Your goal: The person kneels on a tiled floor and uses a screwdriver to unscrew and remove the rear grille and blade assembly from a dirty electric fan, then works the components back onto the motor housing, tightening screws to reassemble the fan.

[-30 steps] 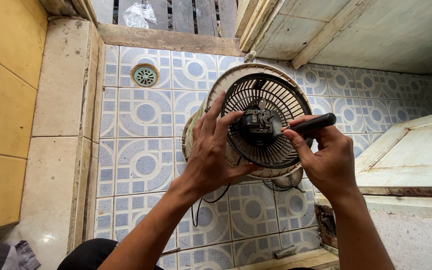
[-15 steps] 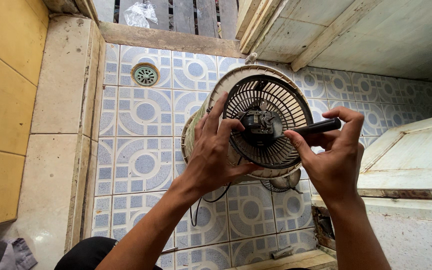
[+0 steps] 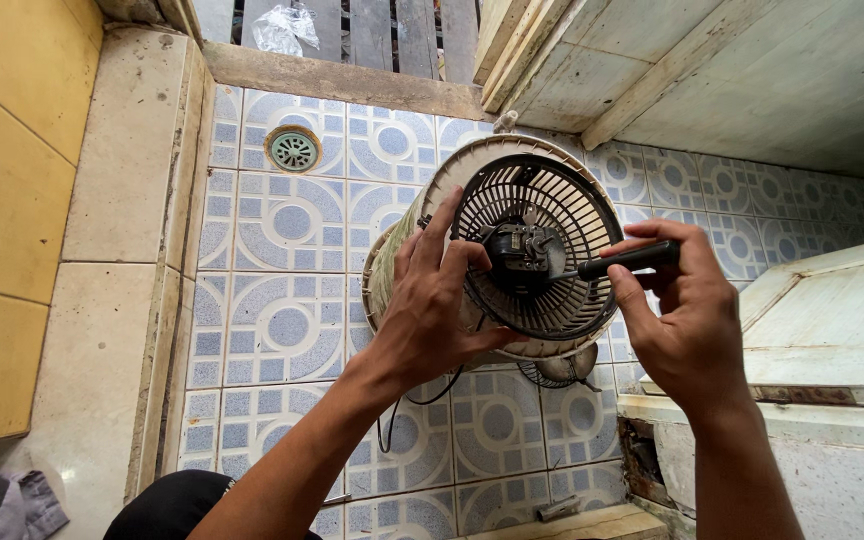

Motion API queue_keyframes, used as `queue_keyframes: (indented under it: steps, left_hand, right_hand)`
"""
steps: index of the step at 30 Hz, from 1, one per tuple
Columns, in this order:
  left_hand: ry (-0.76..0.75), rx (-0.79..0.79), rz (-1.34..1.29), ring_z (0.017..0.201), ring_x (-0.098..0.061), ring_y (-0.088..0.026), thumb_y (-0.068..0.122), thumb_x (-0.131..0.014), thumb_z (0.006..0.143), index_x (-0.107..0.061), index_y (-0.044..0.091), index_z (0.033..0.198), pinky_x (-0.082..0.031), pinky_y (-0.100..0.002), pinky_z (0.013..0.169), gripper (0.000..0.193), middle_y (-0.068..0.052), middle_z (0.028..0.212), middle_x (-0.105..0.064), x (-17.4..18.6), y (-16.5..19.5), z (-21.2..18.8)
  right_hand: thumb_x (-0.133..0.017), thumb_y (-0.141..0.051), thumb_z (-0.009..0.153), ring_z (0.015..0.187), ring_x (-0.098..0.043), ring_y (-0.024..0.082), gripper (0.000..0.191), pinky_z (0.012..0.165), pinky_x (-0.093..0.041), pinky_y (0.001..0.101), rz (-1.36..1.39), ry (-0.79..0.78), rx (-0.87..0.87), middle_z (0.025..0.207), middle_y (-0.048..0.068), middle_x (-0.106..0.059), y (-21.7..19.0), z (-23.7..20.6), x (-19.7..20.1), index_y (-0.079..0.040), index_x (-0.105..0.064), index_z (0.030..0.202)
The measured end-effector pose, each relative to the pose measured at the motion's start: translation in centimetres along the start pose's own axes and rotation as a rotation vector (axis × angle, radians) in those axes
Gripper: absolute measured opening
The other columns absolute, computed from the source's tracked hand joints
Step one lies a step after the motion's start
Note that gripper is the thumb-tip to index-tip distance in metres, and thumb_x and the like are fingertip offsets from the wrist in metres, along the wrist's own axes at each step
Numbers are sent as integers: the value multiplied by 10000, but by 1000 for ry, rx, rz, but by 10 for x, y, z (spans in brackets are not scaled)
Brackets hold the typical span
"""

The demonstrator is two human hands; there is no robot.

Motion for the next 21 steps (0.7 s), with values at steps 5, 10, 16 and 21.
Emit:
queue_keyframes:
  steps: [5, 10, 16, 21]
  left_hand:
    - [18, -24, 16, 1524, -275, -500, 475, -977, 640, -519, 78, 1128, -240, -671, 1205, 779, -310, 1645, -183, 1, 2, 0]
    - [24, -2, -1, 1464, -322, -540, 458, -986, 629, -524, 73, 1123, -318, -651, 1164, 778, -293, 1652, -181, 1, 4, 0]
    - [23, -3, -9, 1449, -360, -535, 436, -992, 621, -524, 73, 1114, -343, -637, 1159, 771, -279, 1654, -190, 1, 3, -1]
    - [26, -5, -29, 1448, -378, -521, 414, -989, 625, -520, 75, 1115, -370, -619, 1165, 759, -284, 1660, -185, 0, 2, -1]
  right_hand:
    - [-715, -88, 960, 1025, -746, 172, 258, 878, -625, 291, 7, -1, -26, 1046, 137, -741, 0, 4, 8, 0, -559, 1146]
    - [-759, -150, 928, 835, -776, 159, 225, 709, -637, 282, -145, 13, -146, 880, 124, -760, 1, 9, 16, -15, -607, 1025]
    - [-723, -270, 926, 645, -762, 201, 246, 537, -589, 325, -363, -57, -273, 733, 146, -764, 1, 9, 14, -32, -662, 944]
    - [-576, -279, 1045, 693, -717, 228, 307, 566, -591, 360, -412, -209, -240, 864, 158, -703, 3, 15, 12, -9, -494, 1167]
Point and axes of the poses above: each hand's wrist, its own z-axis towards the middle knuckle, its own x-axis out of the back of the hand, y = z × x, the point moved 5 cm from there along z, towards the middle knuckle
